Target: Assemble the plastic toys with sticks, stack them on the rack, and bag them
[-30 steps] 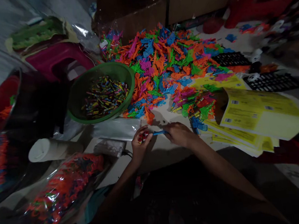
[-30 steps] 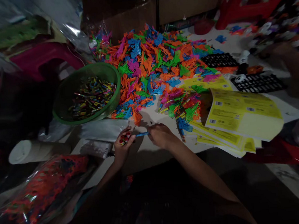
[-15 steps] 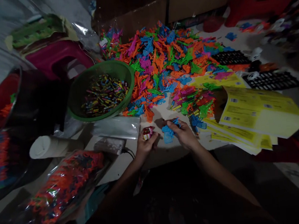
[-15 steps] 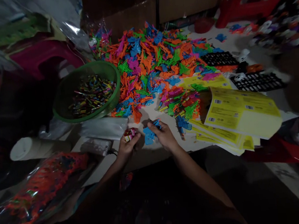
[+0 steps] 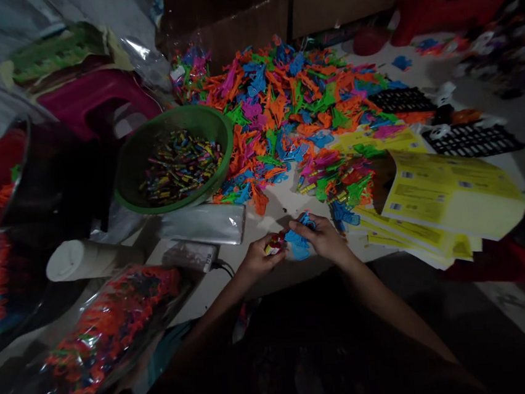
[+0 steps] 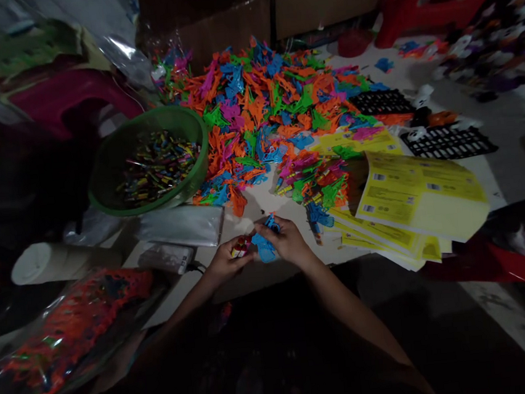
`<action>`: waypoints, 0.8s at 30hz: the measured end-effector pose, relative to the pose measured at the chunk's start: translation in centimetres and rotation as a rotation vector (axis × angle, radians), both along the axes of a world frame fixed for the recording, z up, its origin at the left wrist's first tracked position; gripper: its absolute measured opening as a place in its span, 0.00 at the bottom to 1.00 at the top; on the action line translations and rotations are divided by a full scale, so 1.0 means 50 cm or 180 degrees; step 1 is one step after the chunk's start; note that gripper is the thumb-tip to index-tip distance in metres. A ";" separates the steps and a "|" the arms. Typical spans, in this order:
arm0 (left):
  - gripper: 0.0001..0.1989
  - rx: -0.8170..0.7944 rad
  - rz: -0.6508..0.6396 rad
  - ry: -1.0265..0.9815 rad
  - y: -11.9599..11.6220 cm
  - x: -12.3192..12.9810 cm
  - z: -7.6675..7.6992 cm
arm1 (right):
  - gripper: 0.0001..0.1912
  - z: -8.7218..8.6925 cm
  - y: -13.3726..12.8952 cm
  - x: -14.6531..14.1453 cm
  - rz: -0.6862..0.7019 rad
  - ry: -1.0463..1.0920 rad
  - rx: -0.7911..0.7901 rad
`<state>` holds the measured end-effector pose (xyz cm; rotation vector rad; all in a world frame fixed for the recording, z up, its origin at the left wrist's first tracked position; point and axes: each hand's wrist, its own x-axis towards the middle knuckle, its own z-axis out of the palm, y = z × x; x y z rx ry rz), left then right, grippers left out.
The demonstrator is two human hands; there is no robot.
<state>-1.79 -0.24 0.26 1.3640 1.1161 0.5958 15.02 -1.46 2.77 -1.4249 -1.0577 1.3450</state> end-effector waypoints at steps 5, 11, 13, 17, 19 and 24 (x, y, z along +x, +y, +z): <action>0.11 0.0511 -0.0005 0.0492 -0.015 0.004 -0.001 | 0.17 0.002 -0.016 -0.023 -0.0354 -0.0124 0.0076; 0.15 0.0800 0.0066 0.0615 -0.022 0.006 0.007 | 0.19 0.009 -0.025 -0.034 -0.0675 -0.0207 -0.0007; 0.15 0.0786 0.0050 0.0691 -0.022 0.006 0.006 | 0.19 0.009 -0.025 -0.035 -0.0725 -0.0152 -0.0011; 0.22 0.0895 -0.0335 0.0984 -0.020 0.003 0.003 | 0.17 0.002 -0.024 -0.038 -0.0734 0.0025 -0.0067; 0.25 0.1038 -0.0643 0.1279 -0.019 0.001 0.002 | 0.17 -0.003 -0.023 -0.040 -0.0785 0.0123 -0.0079; 0.29 0.1383 -0.0770 0.1564 -0.031 0.005 -0.002 | 0.17 -0.020 -0.023 -0.050 -0.0964 0.0462 -0.0134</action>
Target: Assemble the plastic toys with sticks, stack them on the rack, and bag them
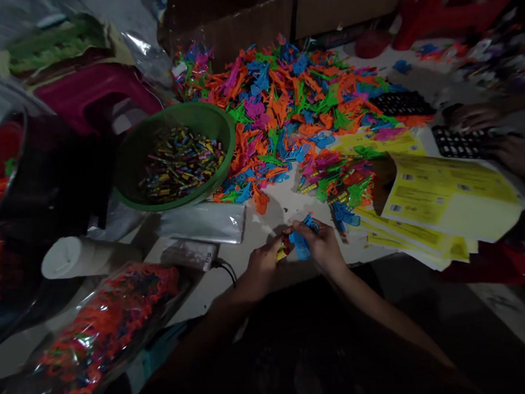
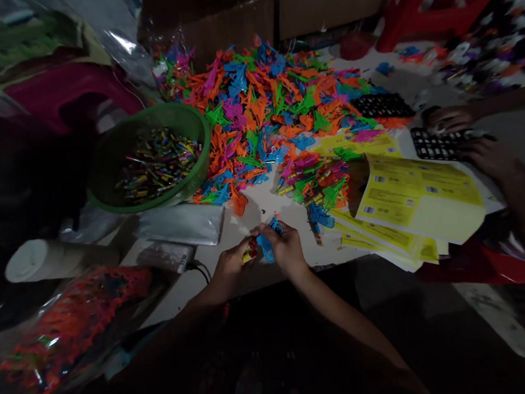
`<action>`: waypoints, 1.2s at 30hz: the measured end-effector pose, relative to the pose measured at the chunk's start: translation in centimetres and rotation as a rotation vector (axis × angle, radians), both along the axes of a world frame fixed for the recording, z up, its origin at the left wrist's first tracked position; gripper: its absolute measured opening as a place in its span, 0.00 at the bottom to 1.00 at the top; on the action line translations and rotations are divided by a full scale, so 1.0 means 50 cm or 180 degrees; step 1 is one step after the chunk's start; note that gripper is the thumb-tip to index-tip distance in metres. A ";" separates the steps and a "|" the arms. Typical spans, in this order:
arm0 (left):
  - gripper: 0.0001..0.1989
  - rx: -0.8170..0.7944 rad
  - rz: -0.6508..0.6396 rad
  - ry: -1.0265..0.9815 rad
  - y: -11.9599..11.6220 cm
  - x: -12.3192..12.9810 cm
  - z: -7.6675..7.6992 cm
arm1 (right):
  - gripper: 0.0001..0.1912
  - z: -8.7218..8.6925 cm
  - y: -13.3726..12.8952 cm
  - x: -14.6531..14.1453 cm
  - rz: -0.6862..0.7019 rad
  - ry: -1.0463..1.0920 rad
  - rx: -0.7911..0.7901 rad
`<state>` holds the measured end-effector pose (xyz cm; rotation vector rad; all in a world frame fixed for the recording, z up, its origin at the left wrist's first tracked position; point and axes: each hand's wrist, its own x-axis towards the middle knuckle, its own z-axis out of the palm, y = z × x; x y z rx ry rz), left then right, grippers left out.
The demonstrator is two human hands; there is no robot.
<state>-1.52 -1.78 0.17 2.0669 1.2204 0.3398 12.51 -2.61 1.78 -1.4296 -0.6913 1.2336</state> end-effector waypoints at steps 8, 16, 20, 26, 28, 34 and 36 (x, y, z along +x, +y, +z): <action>0.31 0.0078 -0.0246 0.0253 -0.003 0.002 0.015 | 0.16 -0.014 -0.002 -0.013 -0.0388 0.0471 0.0150; 0.32 -0.0250 -0.0179 -0.0087 0.005 0.001 0.026 | 0.17 0.000 0.008 -0.015 -0.0139 0.0190 0.0259; 0.15 -0.0673 0.0903 -0.0808 0.019 -0.019 0.001 | 0.24 0.021 0.060 0.114 -0.0062 -0.1684 -0.0196; 0.19 -0.1907 0.1880 -0.2063 0.038 -0.038 -0.020 | 0.28 0.009 0.133 0.121 -0.0382 -0.4066 0.0208; 0.20 -0.2380 0.1840 -0.2519 0.038 -0.025 -0.018 | 0.21 -0.023 0.157 0.035 0.0808 -0.3955 0.0393; 0.23 -0.2335 0.2227 -0.2921 0.042 -0.035 -0.014 | 0.24 -0.098 0.213 -0.074 0.1448 -0.3802 -0.0089; 0.23 -0.2221 0.2333 -0.2928 0.043 -0.055 -0.020 | 0.21 -0.101 0.193 -0.044 0.1281 -0.3112 -0.0002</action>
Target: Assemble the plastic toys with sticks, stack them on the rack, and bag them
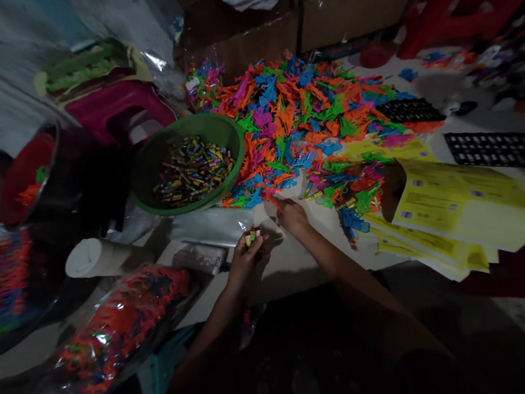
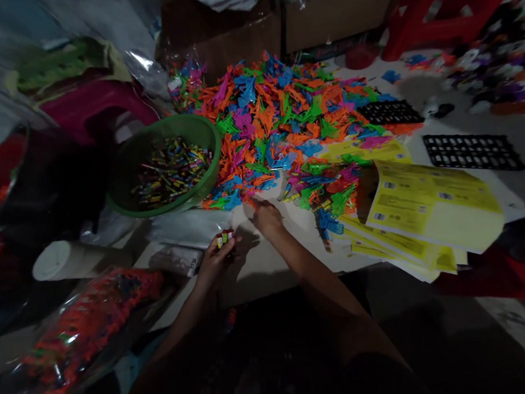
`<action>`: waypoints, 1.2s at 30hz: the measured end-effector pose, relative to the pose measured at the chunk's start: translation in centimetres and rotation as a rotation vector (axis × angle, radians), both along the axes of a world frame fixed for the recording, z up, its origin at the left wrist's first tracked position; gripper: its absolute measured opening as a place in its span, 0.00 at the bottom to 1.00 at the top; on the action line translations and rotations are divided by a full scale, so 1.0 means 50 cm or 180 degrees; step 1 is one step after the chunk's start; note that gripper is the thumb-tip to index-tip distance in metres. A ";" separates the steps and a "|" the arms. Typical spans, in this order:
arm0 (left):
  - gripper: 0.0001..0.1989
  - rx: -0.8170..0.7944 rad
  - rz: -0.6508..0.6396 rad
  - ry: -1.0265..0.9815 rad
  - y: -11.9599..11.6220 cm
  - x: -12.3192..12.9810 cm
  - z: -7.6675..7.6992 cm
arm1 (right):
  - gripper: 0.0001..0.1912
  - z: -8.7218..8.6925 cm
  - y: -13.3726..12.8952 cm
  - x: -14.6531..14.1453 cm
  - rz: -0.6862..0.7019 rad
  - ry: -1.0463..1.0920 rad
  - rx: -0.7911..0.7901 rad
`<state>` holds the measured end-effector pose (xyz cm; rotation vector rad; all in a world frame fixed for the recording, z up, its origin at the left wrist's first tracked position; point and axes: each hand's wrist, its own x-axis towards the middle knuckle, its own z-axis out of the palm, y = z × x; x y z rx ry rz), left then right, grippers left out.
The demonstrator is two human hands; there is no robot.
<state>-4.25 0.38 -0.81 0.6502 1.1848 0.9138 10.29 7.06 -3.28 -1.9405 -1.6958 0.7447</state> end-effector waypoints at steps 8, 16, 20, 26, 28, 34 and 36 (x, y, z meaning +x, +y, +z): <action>0.21 0.0277 -0.0431 -0.0363 -0.010 0.055 0.005 | 0.16 0.038 -0.152 0.025 -0.0838 0.3692 0.0354; 0.23 0.0642 -0.0513 -0.0010 -0.013 0.081 0.025 | 0.15 0.072 -0.168 0.019 -0.0816 0.3265 0.0651; 0.20 0.0633 -0.0309 0.0030 -0.025 0.080 0.022 | 0.14 0.063 -0.174 0.006 -0.1010 0.2930 0.0767; 0.17 0.1047 -0.0283 0.0318 -0.035 0.087 0.029 | 0.16 0.066 -0.180 -0.010 -0.0996 0.2920 0.0723; 0.18 0.1161 -0.0433 0.0473 -0.034 0.090 0.030 | 0.16 0.073 -0.180 -0.009 -0.1036 0.2988 0.0733; 0.21 0.1549 -0.0653 0.0774 -0.030 0.095 0.018 | 0.17 0.088 -0.187 0.006 -0.1097 0.3164 0.0724; 0.20 0.1777 -0.0720 0.0998 -0.035 0.092 0.014 | 0.17 0.091 -0.192 0.008 -0.1151 0.3001 0.0788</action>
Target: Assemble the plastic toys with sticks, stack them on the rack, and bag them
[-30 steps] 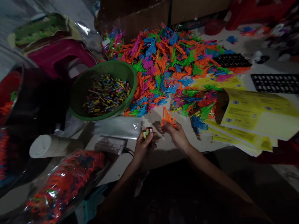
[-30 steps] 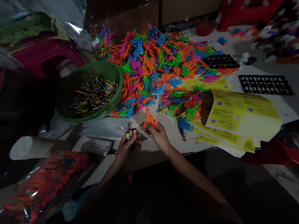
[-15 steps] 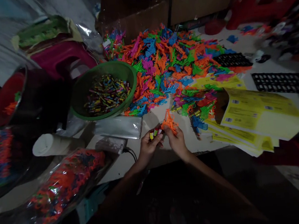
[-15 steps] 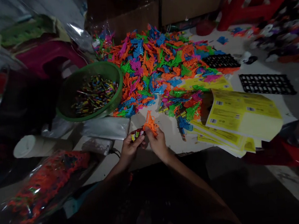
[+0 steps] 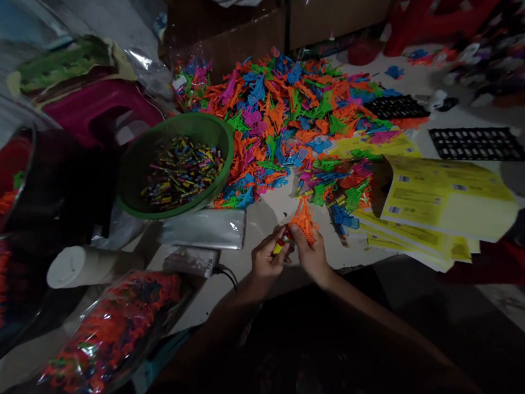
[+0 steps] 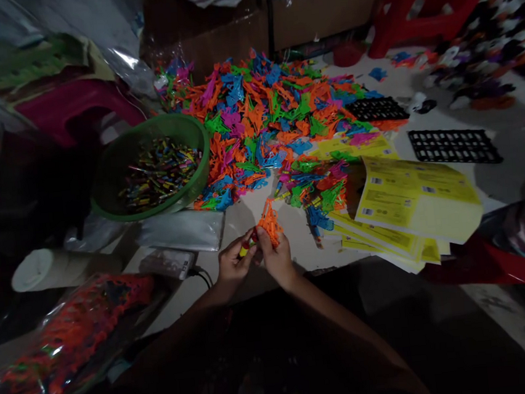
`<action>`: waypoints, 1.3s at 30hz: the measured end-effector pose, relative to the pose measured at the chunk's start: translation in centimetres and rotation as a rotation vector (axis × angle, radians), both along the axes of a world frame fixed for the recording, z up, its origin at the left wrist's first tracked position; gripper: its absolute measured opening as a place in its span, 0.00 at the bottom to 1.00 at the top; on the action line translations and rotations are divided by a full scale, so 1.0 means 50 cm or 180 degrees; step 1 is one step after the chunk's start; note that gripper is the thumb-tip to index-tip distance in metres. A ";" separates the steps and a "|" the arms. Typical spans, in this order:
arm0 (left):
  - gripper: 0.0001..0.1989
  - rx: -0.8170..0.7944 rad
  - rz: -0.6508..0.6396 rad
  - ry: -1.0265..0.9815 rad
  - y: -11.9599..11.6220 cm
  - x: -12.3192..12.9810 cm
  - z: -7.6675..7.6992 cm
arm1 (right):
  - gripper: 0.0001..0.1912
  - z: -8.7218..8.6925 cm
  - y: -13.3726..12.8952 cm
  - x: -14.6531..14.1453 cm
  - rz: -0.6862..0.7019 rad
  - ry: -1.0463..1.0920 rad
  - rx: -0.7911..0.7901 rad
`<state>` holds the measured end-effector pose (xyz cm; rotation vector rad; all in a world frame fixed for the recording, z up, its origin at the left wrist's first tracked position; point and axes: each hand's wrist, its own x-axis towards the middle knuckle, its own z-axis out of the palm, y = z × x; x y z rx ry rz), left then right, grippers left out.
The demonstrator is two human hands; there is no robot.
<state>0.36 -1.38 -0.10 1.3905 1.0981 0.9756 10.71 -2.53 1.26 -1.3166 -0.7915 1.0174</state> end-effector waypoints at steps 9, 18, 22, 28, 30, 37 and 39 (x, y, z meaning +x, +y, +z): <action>0.17 0.0930 -0.0341 0.0822 0.028 -0.009 0.007 | 0.18 -0.020 0.022 0.042 -0.0181 -0.0322 -0.0087; 0.17 0.0993 0.0974 0.2430 0.256 -0.071 -0.053 | 0.23 -0.027 0.050 0.219 -0.1500 -0.3715 0.0013; 0.10 0.1112 0.0911 0.2044 0.220 -0.045 -0.043 | 0.15 -0.052 0.026 0.149 -0.0342 -0.3164 0.0395; 0.12 -0.0012 0.0720 0.0315 0.126 -0.020 -0.020 | 0.24 -0.098 0.052 0.067 0.0402 -0.3262 -0.0002; 0.16 -0.0754 0.0534 -0.0306 0.115 -0.025 -0.027 | 0.26 -0.113 0.055 0.053 0.0879 -0.3751 -0.0056; 0.22 -0.1330 0.0152 -0.0452 0.077 -0.066 -0.059 | 0.24 -0.112 -0.018 0.033 0.0920 -0.4602 -0.0788; 0.20 -0.1351 -0.0253 -0.0003 0.061 -0.080 -0.068 | 0.26 -0.101 -0.027 0.043 0.0839 -0.4561 -0.0890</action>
